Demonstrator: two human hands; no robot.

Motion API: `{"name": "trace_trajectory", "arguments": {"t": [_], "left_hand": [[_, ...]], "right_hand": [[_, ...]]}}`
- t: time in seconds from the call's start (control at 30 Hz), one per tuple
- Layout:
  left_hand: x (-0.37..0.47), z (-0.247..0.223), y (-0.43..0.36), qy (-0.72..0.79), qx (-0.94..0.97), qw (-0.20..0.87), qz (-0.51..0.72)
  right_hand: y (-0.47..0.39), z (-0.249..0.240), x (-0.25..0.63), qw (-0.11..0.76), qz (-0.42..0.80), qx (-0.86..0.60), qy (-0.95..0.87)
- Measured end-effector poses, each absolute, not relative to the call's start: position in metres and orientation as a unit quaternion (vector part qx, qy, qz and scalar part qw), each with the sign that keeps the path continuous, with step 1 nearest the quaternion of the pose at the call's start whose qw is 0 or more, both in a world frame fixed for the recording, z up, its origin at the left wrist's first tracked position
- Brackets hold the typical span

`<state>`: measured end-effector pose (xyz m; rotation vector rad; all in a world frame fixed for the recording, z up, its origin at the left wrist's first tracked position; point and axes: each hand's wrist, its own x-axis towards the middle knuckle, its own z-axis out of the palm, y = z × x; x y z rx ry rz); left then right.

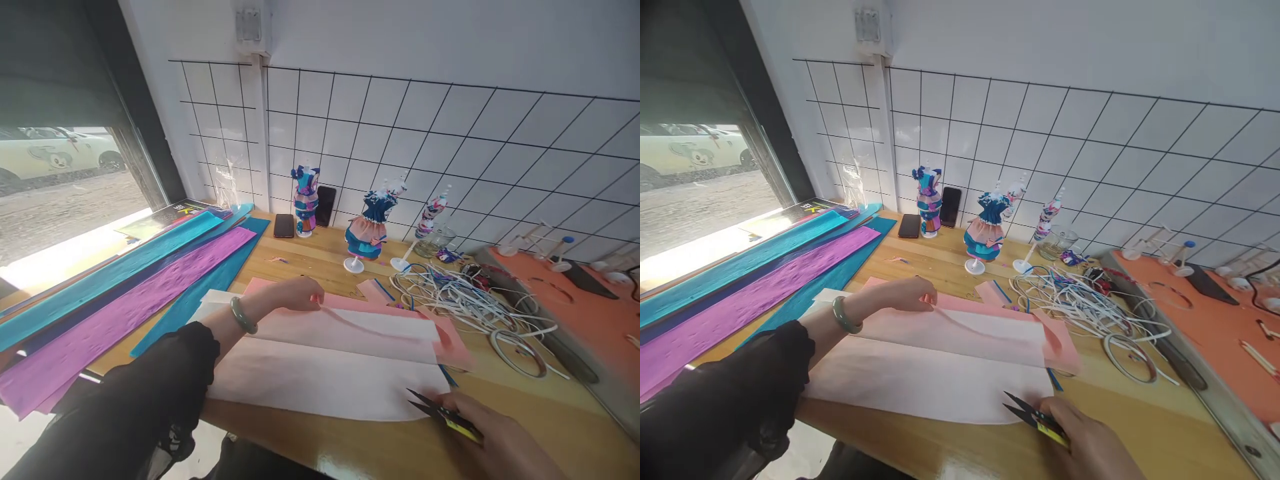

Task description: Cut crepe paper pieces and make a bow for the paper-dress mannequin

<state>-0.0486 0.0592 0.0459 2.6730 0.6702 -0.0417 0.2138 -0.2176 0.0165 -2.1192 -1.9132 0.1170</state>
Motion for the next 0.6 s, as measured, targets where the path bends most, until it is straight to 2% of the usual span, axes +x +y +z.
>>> {"name": "trace_trajectory", "arguments": {"t": [0.1, 0.37, 0.6], "left_hand": [[-0.032, 0.042, 0.049, 0.215, 0.959, 0.186, -0.006], [0.014, 0.022, 0.031, 0.226, 0.955, 0.185, 0.052], [0.026, 0.016, 0.040, 0.235, 0.944, 0.227, 0.051]], "right_hand": [[-0.215, 0.022, 0.212, 0.137, 0.155, -0.711, -0.672], [-0.181, 0.051, 0.208, 0.170, 0.317, -0.666, -0.653], [-0.144, 0.054, 0.233, 0.188, 0.306, -0.691, -0.628]]}}
